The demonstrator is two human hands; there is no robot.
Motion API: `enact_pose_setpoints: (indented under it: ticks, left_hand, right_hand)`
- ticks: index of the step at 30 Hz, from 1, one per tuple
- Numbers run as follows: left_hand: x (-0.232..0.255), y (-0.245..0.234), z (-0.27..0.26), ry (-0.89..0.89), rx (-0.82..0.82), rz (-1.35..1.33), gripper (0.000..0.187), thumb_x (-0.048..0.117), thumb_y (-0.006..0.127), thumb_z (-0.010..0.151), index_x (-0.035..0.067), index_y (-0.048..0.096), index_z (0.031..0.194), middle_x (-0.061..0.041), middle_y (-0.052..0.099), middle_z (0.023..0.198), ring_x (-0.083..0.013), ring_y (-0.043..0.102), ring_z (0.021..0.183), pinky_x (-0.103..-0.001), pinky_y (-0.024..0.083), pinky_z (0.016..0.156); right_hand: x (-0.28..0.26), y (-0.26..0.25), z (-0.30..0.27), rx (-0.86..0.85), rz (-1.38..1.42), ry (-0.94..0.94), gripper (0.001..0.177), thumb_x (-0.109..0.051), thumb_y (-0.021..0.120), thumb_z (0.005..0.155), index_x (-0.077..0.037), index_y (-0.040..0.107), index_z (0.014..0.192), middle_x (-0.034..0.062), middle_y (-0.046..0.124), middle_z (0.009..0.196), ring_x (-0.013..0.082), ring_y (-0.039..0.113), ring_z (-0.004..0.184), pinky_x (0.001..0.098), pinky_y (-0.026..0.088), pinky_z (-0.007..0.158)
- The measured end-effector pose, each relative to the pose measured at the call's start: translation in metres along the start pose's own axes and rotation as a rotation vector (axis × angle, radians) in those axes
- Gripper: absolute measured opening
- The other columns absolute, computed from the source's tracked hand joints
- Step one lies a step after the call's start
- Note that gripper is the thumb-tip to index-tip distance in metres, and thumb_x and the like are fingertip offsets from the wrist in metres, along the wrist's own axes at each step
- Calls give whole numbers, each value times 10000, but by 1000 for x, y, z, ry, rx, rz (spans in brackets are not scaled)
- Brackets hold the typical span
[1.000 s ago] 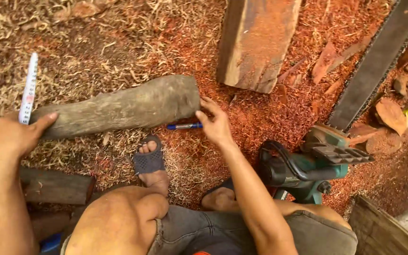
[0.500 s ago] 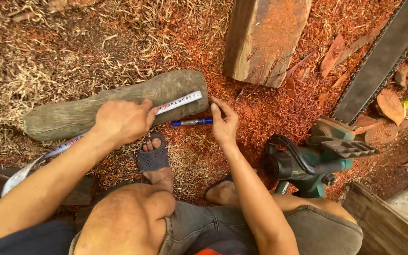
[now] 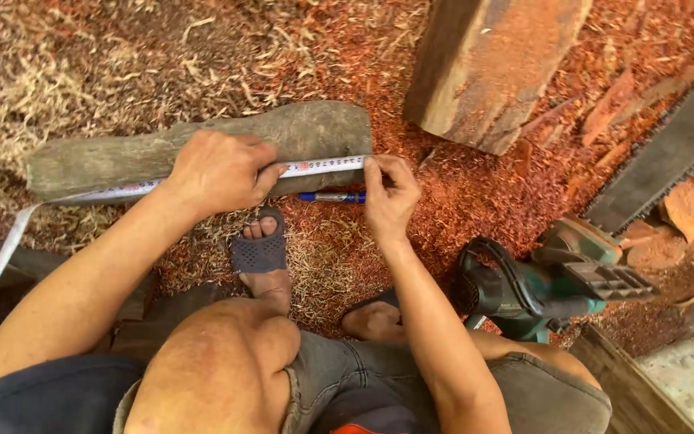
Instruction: The person kneels on the ground, measures a log with a tape measure, marks it with a marker, and cuts the log with a chainsaw. They then pick up the cut piece, measure its cut end with the tape measure, and set it down among other cut wood pieces.
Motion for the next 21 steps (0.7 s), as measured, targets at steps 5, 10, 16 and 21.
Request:
enact_pose_setpoints:
  ticks: [5, 10, 16, 21]
  left_hand:
    - [-8, -3, -5, -170, -46, -112, 256, 354, 679, 939, 119, 726, 849, -73, 744, 844, -294, 720, 777, -506, 557, 671]
    - [-2, 7, -17, -326, 88, -98, 260, 341, 727, 903, 106, 728, 791, -82, 730, 841, -303, 698, 743, -527, 512, 781]
    - [10, 15, -37, -299, 526, -151, 229, 320, 798, 908, 104, 742, 855, -64, 623, 860, -240, 559, 870, -410, 364, 796]
    - [10, 20, -33, -314, 624, -171, 271, 323, 830, 944, 118, 733, 796, -34, 595, 885, -221, 496, 906, -412, 332, 839]
  right_hand:
    - [-10, 2, 3, 0, -97, -129, 177, -139, 720, 1007, -37, 705, 862, 93, 735, 923, 167, 695, 843, 323, 612, 747]
    - [-19, 1, 4, 23, -189, -214, 159, -114, 726, 1003, -27, 700, 873, 99, 730, 917, 174, 697, 836, 314, 609, 742]
    - [-7, 2, 3, 51, -212, -232, 180, -132, 724, 1009, -37, 695, 859, 89, 723, 890, 167, 695, 806, 310, 615, 705]
    - [-6, 2, 3, 69, -198, -237, 214, -153, 727, 1013, -49, 679, 832, 76, 714, 874, 155, 677, 792, 303, 600, 689]
Point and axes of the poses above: each hand's wrist, its own z-axis towards the middle knuckle, its own y-axis out of the palm, x = y × z, the point moved 7 cm from there along z, towards the middle knuckle
